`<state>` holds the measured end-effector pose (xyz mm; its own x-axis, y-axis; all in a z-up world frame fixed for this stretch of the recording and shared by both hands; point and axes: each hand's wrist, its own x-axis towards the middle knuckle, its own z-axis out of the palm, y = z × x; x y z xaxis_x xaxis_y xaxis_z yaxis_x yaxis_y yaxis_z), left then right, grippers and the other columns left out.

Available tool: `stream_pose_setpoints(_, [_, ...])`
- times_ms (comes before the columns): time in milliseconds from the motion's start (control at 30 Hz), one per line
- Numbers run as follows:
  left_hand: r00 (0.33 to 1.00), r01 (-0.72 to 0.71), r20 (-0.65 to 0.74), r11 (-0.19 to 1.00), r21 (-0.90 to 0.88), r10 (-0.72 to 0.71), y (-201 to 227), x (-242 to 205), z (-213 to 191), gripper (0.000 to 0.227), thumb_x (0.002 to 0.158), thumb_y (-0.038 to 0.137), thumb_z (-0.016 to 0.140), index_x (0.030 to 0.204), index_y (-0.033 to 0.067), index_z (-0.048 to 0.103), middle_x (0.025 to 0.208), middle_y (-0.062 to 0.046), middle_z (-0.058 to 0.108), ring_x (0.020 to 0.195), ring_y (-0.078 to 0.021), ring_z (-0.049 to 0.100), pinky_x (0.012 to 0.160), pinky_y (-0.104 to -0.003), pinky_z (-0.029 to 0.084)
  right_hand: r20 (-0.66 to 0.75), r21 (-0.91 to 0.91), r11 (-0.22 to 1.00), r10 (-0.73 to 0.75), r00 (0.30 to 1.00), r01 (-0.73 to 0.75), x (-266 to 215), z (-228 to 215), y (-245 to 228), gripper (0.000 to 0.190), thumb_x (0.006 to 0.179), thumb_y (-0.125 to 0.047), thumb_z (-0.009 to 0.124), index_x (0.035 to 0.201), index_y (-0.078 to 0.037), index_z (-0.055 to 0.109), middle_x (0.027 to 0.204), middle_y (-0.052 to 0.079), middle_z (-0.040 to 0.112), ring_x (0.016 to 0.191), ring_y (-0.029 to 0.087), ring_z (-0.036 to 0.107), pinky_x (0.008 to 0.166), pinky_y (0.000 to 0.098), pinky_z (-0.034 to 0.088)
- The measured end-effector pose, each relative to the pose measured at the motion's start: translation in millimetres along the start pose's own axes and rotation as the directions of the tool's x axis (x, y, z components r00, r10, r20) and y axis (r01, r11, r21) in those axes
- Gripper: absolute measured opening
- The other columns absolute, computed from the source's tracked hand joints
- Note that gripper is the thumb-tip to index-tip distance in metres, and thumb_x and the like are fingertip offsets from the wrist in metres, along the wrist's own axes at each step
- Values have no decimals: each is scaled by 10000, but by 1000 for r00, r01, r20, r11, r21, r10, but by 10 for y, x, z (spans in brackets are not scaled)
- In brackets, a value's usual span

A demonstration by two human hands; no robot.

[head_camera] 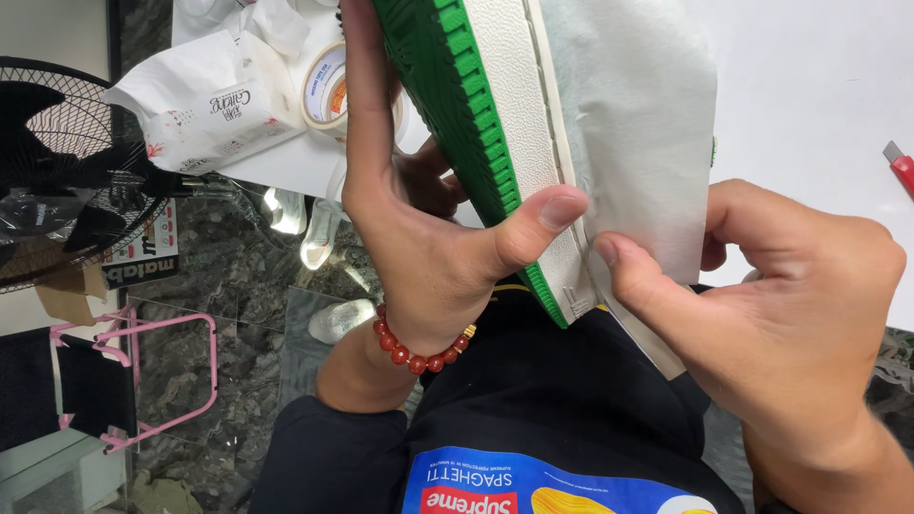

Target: The person holds a green and white sneaker and wraps masking tape around its midsole, pressing the tape along the sole edge to cover it. They rotate the shoe as they work and tear the tape roll free at the end, with a second taped sneaker on the table.

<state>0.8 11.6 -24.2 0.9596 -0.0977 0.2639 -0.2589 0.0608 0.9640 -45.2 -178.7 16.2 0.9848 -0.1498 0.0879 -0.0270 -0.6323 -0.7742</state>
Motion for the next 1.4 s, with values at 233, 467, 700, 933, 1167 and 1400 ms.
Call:
stream_pose_setpoints(233, [1000,-3,-6,1000,14,3,8,4,-19,1153,945,313,942,1669,33,90,1518,-175,471,1198,-216,687,950,-314,654,-46,-36,994,-106,993,104,-64,39,48,291,827,-142,894,891,43,680,736,76,665,597,110,622,555,216,444])
stream_pose_setpoints(467, [998,67,-13,992,-110,-69,94,57,-23,1110,953,291,924,1675,11,129,1445,-159,511,1143,-202,679,949,-309,687,-95,28,977,-207,974,210,-65,39,48,418,860,-149,907,1046,51,590,926,100,655,752,116,639,689,207,506])
stream_pose_setpoints(700, [995,104,24,964,-246,-102,66,171,13,866,982,210,891,1568,-22,298,1273,-150,573,1052,-198,683,922,-307,654,88,167,986,-23,996,8,146,-96,-128,237,903,-77,801,1040,38,645,886,76,700,733,102,626,713,219,474])
stream_pose_setpoints(933, [999,40,29,991,-127,-36,-29,119,7,783,999,214,895,1540,-9,374,1276,-130,600,1079,-198,709,933,-314,644,130,101,995,-40,991,27,248,-31,-100,163,911,-73,771,995,52,708,791,87,695,678,112,637,638,231,477])
stream_pose_setpoints(1167, [996,89,-2,986,-139,-90,83,42,26,941,963,193,930,1591,-18,262,1340,-135,559,1066,-203,722,912,-323,662,49,61,991,-121,991,118,123,61,104,250,905,-102,826,1021,60,675,845,81,685,720,100,628,659,209,477])
stream_pose_setpoints(1400, [997,56,-41,990,-132,-62,34,-21,-22,1050,932,129,932,1633,3,161,1461,-135,487,1135,-192,678,906,-310,629,-89,-142,932,-346,934,332,-50,139,205,517,894,-176,935,1108,55,524,903,80,598,718,113,601,662,207,479])
